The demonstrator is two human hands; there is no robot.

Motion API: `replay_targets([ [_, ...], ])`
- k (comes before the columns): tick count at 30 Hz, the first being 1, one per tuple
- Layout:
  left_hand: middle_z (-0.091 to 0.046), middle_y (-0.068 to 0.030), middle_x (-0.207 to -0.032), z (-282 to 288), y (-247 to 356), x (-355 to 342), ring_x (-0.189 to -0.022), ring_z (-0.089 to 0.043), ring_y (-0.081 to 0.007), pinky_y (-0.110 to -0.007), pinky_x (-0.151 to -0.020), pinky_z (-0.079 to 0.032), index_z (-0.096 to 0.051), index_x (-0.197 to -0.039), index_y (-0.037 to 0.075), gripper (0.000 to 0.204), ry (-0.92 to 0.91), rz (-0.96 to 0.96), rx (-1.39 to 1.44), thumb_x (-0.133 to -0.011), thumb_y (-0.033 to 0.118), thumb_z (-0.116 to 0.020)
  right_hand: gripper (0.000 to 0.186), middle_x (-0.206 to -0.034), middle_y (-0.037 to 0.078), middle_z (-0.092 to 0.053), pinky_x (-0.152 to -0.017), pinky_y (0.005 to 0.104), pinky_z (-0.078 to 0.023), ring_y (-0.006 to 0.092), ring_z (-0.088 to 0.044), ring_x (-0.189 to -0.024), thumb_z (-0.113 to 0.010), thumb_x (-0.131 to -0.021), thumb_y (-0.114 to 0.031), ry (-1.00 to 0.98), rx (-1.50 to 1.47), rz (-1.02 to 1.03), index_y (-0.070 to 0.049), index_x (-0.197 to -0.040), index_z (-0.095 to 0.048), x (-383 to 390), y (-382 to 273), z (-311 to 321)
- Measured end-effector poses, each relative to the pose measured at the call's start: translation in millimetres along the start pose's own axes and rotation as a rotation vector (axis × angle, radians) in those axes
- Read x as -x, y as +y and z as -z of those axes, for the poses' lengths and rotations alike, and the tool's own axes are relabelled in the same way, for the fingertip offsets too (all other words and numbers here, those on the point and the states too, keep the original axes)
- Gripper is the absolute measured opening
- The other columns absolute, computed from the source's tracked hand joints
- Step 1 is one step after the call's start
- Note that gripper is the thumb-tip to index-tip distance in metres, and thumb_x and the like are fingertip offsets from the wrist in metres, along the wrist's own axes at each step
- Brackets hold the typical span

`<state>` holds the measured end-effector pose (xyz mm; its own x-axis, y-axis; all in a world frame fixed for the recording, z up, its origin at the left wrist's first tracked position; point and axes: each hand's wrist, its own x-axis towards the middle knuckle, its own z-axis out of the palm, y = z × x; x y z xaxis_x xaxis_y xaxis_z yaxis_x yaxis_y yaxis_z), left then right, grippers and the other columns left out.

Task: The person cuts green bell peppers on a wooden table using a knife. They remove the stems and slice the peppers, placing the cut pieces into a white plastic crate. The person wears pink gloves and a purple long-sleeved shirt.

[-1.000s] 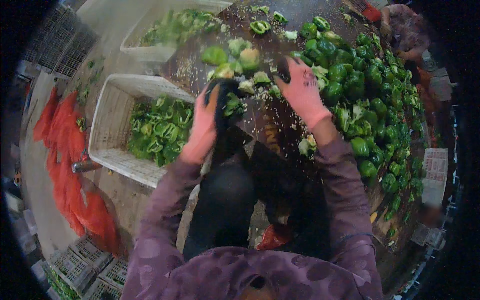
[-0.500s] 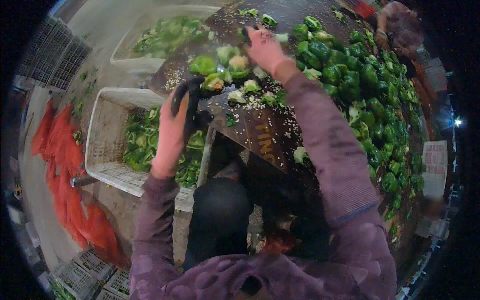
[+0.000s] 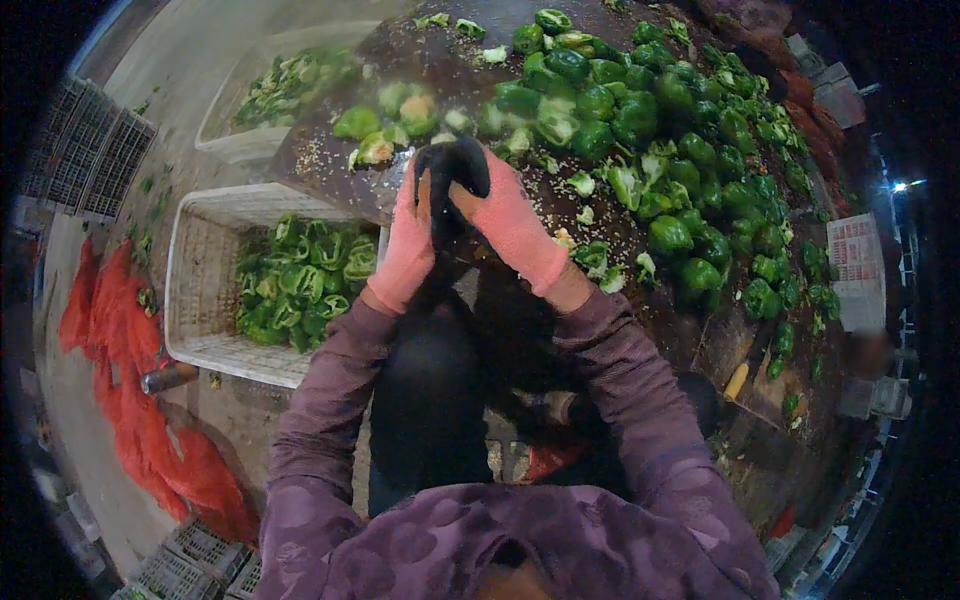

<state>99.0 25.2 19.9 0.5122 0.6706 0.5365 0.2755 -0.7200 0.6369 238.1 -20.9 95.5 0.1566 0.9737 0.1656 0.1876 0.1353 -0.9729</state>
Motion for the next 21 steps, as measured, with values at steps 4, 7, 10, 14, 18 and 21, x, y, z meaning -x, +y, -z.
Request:
replay_targets([
  [4,-0.046,-0.0212,-0.130,22.0,29.2,-16.2,-0.118,-0.047,-0.0346,-0.039,-0.099,-0.039,-0.042,-0.132,-0.002,0.050,-0.027,0.240,0.377,-0.085,0.009,-0.056,0.036,-0.105,0.010,-0.064,-0.087,0.0301,-0.047,0.0166,-0.058,-0.096,-0.066,-0.084,-0.010,0.040,-0.037,-0.075,0.002,-0.116,-0.056,2.4,-2.1,10.3],
  [7,-0.055,-0.0145,-0.118,42.5,32.1,-16.0,-0.107,-0.052,-0.0223,-0.035,-0.091,-0.044,-0.048,-0.128,-0.001,0.043,0.090,0.408,0.543,-0.088,0.014,-0.056,0.046,-0.113,0.018,-0.061,-0.091,0.0372,-0.046,0.0283,-0.059,-0.103,-0.070,-0.082,-0.020,0.215,0.525,0.028,0.001,-0.120,-0.054,-8.5,23.7,44.1],
  [10,-0.059,-0.0135,-0.117,81.5,36.8,2.6,-0.105,-0.055,-0.0211,-0.033,-0.089,-0.045,-0.051,-0.126,-0.001,0.037,0.185,0.456,0.287,-0.092,0.015,-0.054,0.048,-0.132,0.018,-0.049,-0.099,0.0370,-0.042,0.0304,-0.050,-0.118,-0.057,-0.092,-0.027,-0.070,1.259,0.035,-0.002,-0.131,-0.045,-34.0,9.6,92.7],
  [14,-0.062,-0.0152,-0.117,108.1,27.0,19.3,-0.104,-0.060,-0.0235,-0.034,-0.089,-0.046,-0.053,-0.125,0.000,0.035,0.210,0.384,-0.135,-0.090,0.007,-0.057,0.042,-0.138,0.010,-0.043,-0.106,0.0322,-0.037,0.0208,-0.044,-0.126,-0.041,-0.100,-0.018,-0.183,0.800,0.408,-0.005,-0.139,-0.035,-44.8,129.8,169.7],
  [18,-0.063,-0.0129,-0.116,98.7,37.6,16.7,-0.105,-0.059,-0.0188,-0.031,-0.094,-0.044,-0.053,-0.128,0.000,0.037,0.181,0.366,-0.044,-0.092,0.008,-0.057,0.044,-0.138,0.009,-0.042,-0.108,0.0326,-0.034,0.0205,-0.041,-0.128,-0.040,-0.101,-0.018,-0.216,0.715,0.201,-0.005,-0.142,-0.032,-56.4,145.1,171.4],
  [21,-0.063,-0.0146,-0.114,69.6,59.8,-8.1,-0.104,-0.059,-0.0212,-0.031,-0.092,-0.045,-0.055,-0.123,-0.001,0.035,0.159,0.510,0.438,-0.089,0.007,-0.056,0.045,-0.136,0.009,-0.044,-0.108,0.0330,-0.035,0.0217,-0.043,-0.125,-0.044,-0.099,-0.017,-0.170,0.815,0.462,-0.005,-0.141,-0.033,-45.2,120.2,163.1],
])
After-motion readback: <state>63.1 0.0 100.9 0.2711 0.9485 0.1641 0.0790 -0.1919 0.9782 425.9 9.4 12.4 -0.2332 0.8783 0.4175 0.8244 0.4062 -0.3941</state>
